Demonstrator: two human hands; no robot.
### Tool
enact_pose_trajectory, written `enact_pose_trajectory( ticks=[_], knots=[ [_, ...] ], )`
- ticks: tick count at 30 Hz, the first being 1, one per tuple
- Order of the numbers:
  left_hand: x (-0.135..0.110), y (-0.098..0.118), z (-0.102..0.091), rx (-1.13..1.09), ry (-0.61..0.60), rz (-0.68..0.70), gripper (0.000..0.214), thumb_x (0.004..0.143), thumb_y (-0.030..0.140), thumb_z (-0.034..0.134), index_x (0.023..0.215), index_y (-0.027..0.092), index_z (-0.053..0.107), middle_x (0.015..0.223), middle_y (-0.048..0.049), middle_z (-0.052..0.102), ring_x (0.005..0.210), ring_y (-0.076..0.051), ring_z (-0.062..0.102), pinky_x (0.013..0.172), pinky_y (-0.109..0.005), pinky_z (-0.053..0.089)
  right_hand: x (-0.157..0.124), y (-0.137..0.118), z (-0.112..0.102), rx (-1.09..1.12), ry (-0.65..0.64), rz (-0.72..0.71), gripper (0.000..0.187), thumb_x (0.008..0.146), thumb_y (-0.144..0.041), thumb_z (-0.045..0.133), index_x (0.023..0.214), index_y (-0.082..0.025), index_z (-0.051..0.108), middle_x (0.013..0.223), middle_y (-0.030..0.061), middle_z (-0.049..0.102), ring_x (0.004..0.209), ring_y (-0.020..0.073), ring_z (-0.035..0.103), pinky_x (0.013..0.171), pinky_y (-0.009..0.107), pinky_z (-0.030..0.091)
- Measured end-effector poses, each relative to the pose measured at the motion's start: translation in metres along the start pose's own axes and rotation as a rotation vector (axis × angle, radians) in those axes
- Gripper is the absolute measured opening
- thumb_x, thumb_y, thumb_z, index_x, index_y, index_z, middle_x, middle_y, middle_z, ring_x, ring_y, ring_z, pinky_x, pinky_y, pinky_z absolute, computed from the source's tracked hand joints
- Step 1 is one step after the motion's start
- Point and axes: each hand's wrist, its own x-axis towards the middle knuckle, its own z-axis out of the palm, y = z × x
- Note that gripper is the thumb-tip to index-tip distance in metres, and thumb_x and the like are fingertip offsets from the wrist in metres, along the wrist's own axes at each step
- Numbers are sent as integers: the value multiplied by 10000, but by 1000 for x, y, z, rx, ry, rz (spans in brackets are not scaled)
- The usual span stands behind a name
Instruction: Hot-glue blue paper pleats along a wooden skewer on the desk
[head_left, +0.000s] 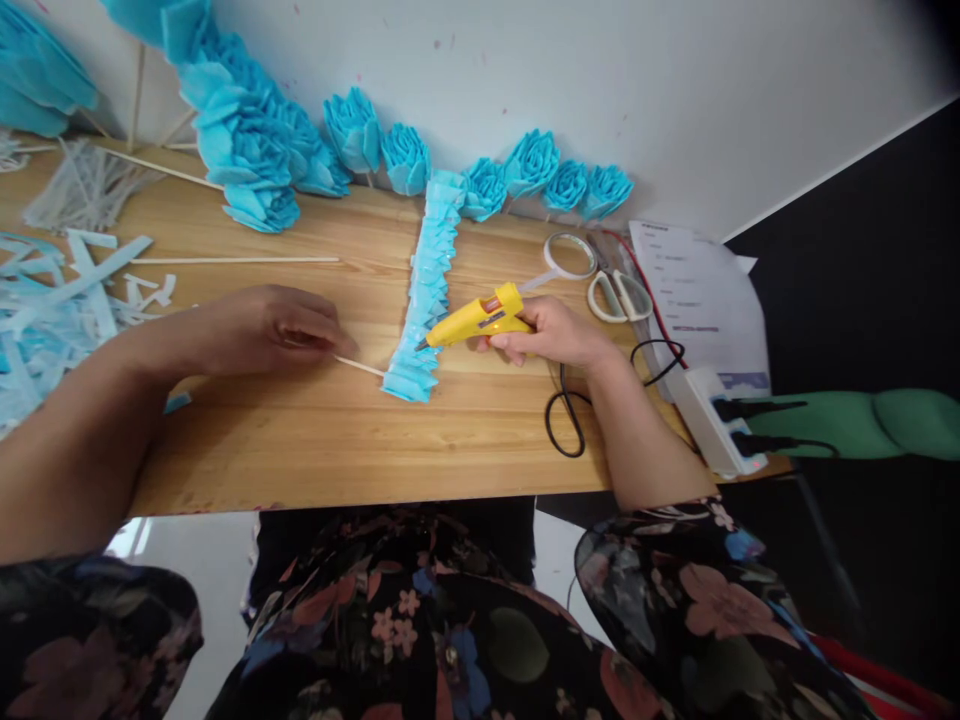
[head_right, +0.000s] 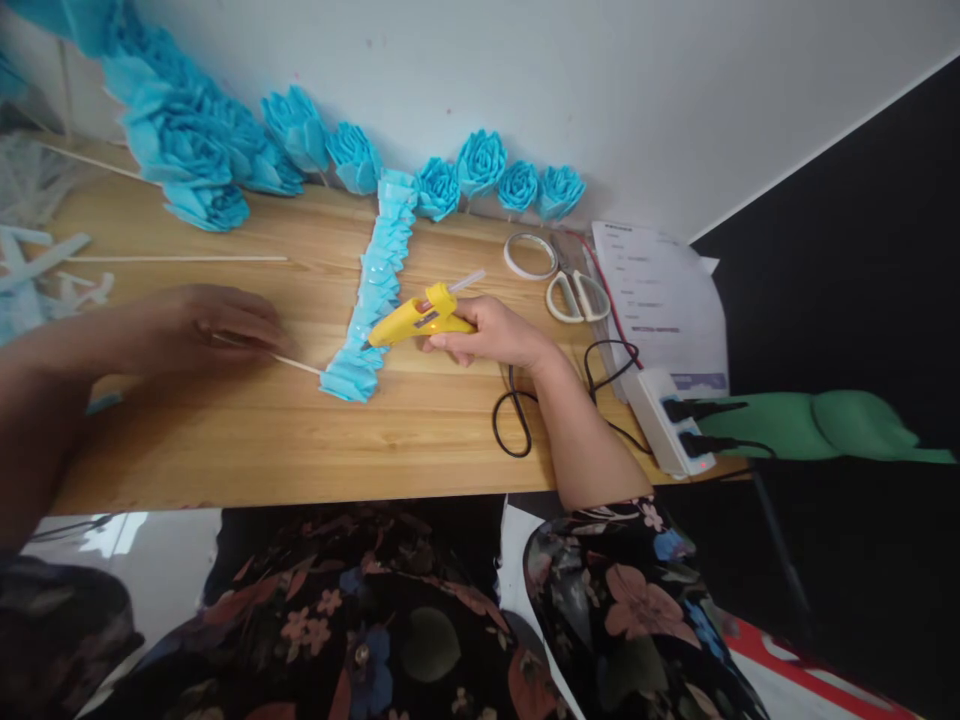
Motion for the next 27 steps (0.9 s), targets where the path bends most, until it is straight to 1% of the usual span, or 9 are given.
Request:
enact_pose_trajectory(
  ticks=[3, 6, 9, 13, 16, 20, 23, 25, 27],
  knots=[
    [1, 2, -1, -24, 3, -17, 412, 1207, 426, 581, 1127, 224, 932, 1008, -79, 849, 870, -167, 768, 769, -225, 573, 0, 4, -1, 0, 3, -1, 376, 1029, -543, 880, 1077, -173, 831, 775, -6, 756, 618, 104, 593, 612, 277, 495],
    [1, 2, -1, -46, 12, -17, 445, 1208, 453, 570, 1086, 227, 933, 999, -86, 845, 848, -169, 758, 754, -232, 570, 1, 9, -2, 42, 4, -28, 417, 1024, -573, 889, 1081, -165, 831, 858, 28, 807, 607, 97, 579, 603, 280, 487],
    [1, 2, -1, -46, 6, -17, 440, 1219, 450, 576, 1089, 231, 935, 1021, -87, 849, 866, -175, 762, 773, -240, 566, 1, 10, -5, 85, 17, -62, 464, 1013, -616, 892, 1058, -160, 821, 922, 58, 841, 610, 100, 587, 621, 286, 512],
    [0, 1, -1, -39, 10, 8, 438, 1239, 430, 566, 1117, 230, 936, 1030, -83, 846, 882, -167, 763, 785, -231, 550, -1, 7, -6, 15, -4, -9, 430, 1020, -579, 886, 1063, -155, 830, 766, 13, 762, 628, 121, 621, 620, 271, 502],
    [-1, 0, 0, -38, 14, 21, 437, 1247, 423, 565, 1116, 228, 934, 1028, -83, 840, 880, -164, 758, 786, -228, 550, -1, 5, -5, -10, -8, 19, 407, 1012, -550, 893, 1065, -150, 833, 745, 9, 744, 631, 124, 619, 610, 268, 485],
    [0, -1, 0, -38, 1, 8, 434, 1241, 423, 567, 1108, 228, 931, 1040, -91, 844, 894, -175, 767, 794, -239, 562, -3, 5, -9, 35, 59, -25, 437, 997, -596, 901, 963, -172, 800, 708, 10, 732, 616, 131, 588, 600, 280, 467],
    [0, -1, 0, -33, 10, 25, 423, 1241, 399, 560, 1122, 238, 933, 1038, -91, 848, 890, -177, 773, 792, -244, 565, -4, 8, -12, 65, 132, -57, 455, 985, -614, 901, 925, -179, 781, 751, 36, 773, 611, 129, 581, 600, 283, 466],
    [0, -2, 0, -30, 12, 30, 423, 1243, 403, 559, 1131, 244, 934, 1033, -87, 850, 883, -175, 770, 792, -244, 565, -4, 10, -13, 62, 144, -43, 455, 984, -613, 899, 916, -180, 779, 776, 46, 787, 614, 127, 581, 600, 282, 462],
    [1, -2, 0, -33, 11, 22, 438, 1241, 427, 557, 1124, 240, 936, 1022, -90, 850, 882, -180, 773, 785, -246, 570, -3, 11, -12, 55, 132, -28, 459, 986, -625, 897, 939, -180, 791, 766, 35, 774, 610, 126, 576, 597, 280, 460]
  ],
)
